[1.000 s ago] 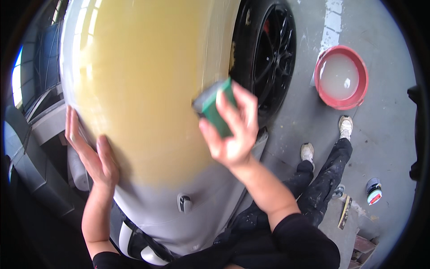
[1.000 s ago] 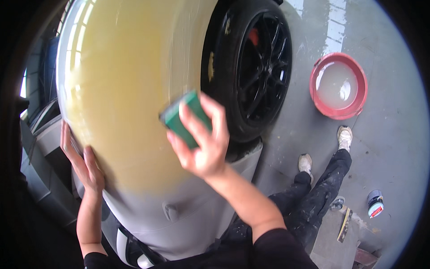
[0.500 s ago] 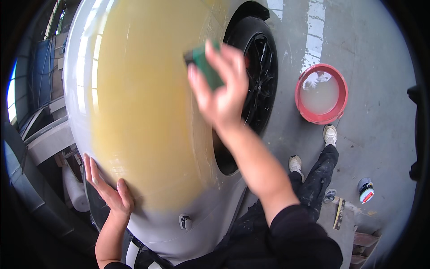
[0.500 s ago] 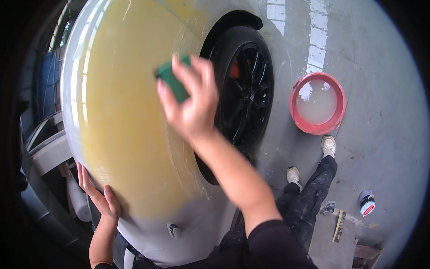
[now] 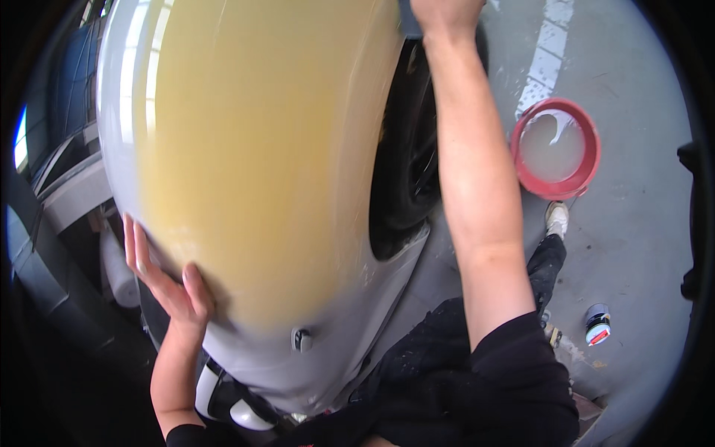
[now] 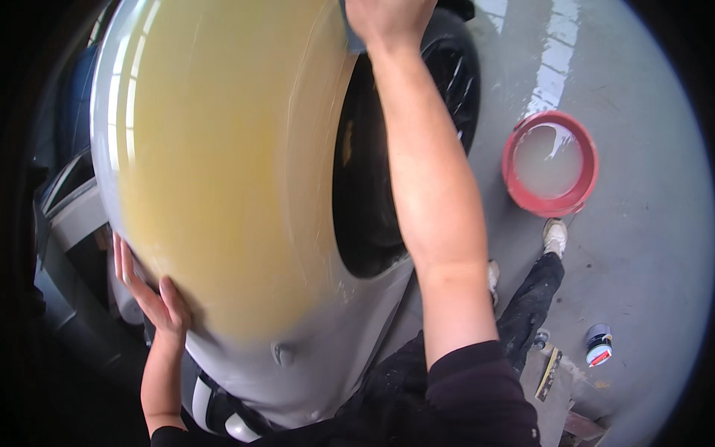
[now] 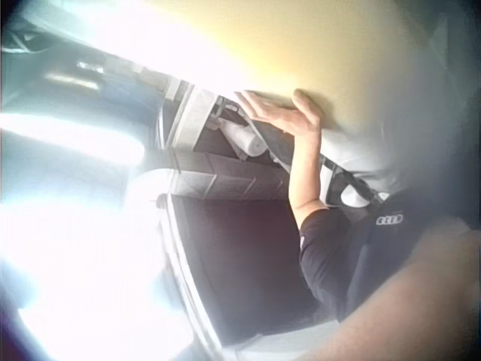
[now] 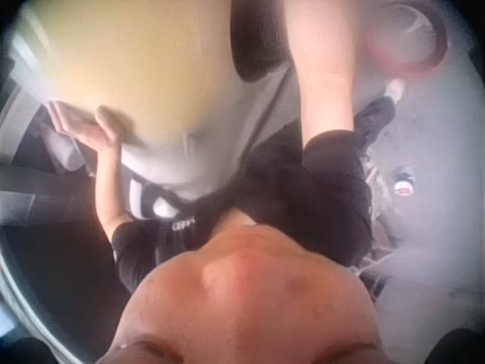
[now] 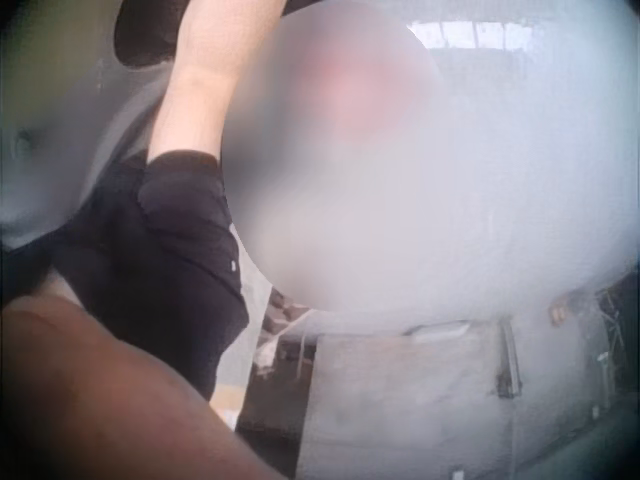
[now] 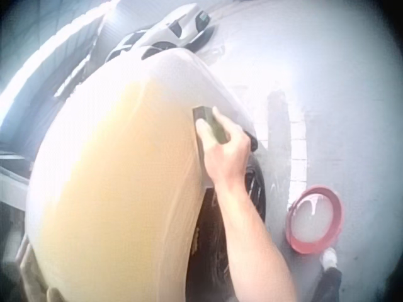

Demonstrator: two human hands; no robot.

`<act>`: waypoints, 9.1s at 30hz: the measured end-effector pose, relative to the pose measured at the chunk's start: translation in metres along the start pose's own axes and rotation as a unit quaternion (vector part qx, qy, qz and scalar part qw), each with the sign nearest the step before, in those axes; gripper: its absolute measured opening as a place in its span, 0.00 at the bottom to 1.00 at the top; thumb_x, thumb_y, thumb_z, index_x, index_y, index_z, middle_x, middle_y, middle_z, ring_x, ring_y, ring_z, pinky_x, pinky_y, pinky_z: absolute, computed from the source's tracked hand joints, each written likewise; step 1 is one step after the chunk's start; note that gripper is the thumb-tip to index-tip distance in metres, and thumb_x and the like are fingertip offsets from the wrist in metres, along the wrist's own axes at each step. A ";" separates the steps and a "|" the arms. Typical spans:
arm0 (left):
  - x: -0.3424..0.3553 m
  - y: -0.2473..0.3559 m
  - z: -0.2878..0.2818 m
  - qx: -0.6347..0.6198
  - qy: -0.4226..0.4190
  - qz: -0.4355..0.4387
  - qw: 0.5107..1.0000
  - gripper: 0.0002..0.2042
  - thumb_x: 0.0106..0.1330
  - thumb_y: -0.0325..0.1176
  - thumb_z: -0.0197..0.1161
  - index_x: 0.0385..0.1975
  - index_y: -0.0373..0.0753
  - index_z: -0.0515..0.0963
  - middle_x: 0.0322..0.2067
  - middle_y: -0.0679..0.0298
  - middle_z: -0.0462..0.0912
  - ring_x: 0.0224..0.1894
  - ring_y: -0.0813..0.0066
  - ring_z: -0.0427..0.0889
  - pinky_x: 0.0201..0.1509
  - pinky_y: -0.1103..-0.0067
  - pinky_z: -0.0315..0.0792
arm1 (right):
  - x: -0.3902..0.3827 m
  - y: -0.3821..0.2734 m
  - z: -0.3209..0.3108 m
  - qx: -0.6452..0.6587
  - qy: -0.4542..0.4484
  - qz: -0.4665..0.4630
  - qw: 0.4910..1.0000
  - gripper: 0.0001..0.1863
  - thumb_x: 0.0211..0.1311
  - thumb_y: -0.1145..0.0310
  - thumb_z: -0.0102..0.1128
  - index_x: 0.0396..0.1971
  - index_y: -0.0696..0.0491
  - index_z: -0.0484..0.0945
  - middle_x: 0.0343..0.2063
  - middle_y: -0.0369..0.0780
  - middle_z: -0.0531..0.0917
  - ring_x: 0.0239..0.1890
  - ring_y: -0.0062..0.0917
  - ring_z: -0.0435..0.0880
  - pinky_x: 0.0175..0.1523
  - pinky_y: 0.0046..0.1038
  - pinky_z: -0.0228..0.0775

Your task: The person sands a yellowed section of a white car's front fender using a green sanding block and water from a red bucket. They repeatedly dip the block, sand the panel, and wipe the surface with a yellow sponge.

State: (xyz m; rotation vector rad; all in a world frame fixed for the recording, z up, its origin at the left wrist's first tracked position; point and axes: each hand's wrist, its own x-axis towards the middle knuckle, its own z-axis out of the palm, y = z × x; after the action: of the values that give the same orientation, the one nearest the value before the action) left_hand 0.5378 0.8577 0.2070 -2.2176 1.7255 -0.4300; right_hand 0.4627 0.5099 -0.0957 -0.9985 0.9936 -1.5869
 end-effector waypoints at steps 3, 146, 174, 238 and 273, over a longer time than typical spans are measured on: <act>0.000 -0.002 0.002 0.014 0.014 0.009 1.000 0.39 0.79 0.53 0.52 0.79 0.27 0.56 0.77 0.36 0.57 0.80 0.40 0.56 0.82 0.53 0.51 | -0.082 -0.009 -0.014 0.097 -0.050 0.003 0.994 0.27 0.67 0.61 0.72 0.61 0.61 0.83 0.55 0.53 0.86 0.56 0.42 0.87 0.63 0.38 0.80; -0.148 0.394 0.273 -0.551 -0.321 -0.203 0.743 0.34 0.75 0.31 0.68 0.79 0.40 0.63 0.71 0.49 0.74 0.67 0.54 0.81 0.72 0.63 0.74 | -0.108 0.535 -0.570 -0.662 -0.446 0.130 0.588 0.17 0.65 0.69 0.71 0.54 0.53 0.84 0.55 0.51 0.86 0.53 0.54 0.87 0.61 0.48 0.79; -0.006 -0.048 -0.007 -0.060 0.009 0.122 0.991 0.29 0.73 0.40 0.56 0.71 0.29 0.72 0.73 0.29 0.64 0.77 0.34 0.64 0.81 0.47 0.54 | -0.170 -0.092 -0.049 0.047 0.005 0.014 0.999 0.27 0.60 0.69 0.78 0.60 0.55 0.85 0.61 0.56 0.78 0.60 0.51 0.84 0.65 0.44 0.80; 0.016 -0.065 0.002 -0.076 0.077 0.213 0.971 0.23 0.80 0.40 0.58 0.71 0.41 0.76 0.73 0.51 0.74 0.77 0.53 0.70 0.81 0.51 0.62 | -0.317 -0.066 -0.115 0.080 -0.100 -0.150 0.980 0.30 0.58 0.65 0.80 0.63 0.47 0.85 0.66 0.56 0.77 0.65 0.51 0.81 0.65 0.46 0.79; 0.018 -0.066 -0.001 -0.056 0.089 0.217 0.971 0.23 0.81 0.42 0.57 0.72 0.44 0.76 0.72 0.52 0.75 0.76 0.53 0.71 0.81 0.49 0.63 | -0.328 -0.029 -0.122 0.014 -0.094 -0.171 0.981 0.30 0.51 0.68 0.82 0.58 0.48 0.88 0.69 0.54 0.76 0.63 0.49 0.82 0.64 0.42 0.77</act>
State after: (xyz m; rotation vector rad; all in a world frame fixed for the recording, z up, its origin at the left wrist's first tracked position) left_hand 0.5998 0.8559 0.2354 -1.8355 2.3071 -0.4425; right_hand 0.4014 0.8502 -0.1539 -1.3284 0.6935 -1.7384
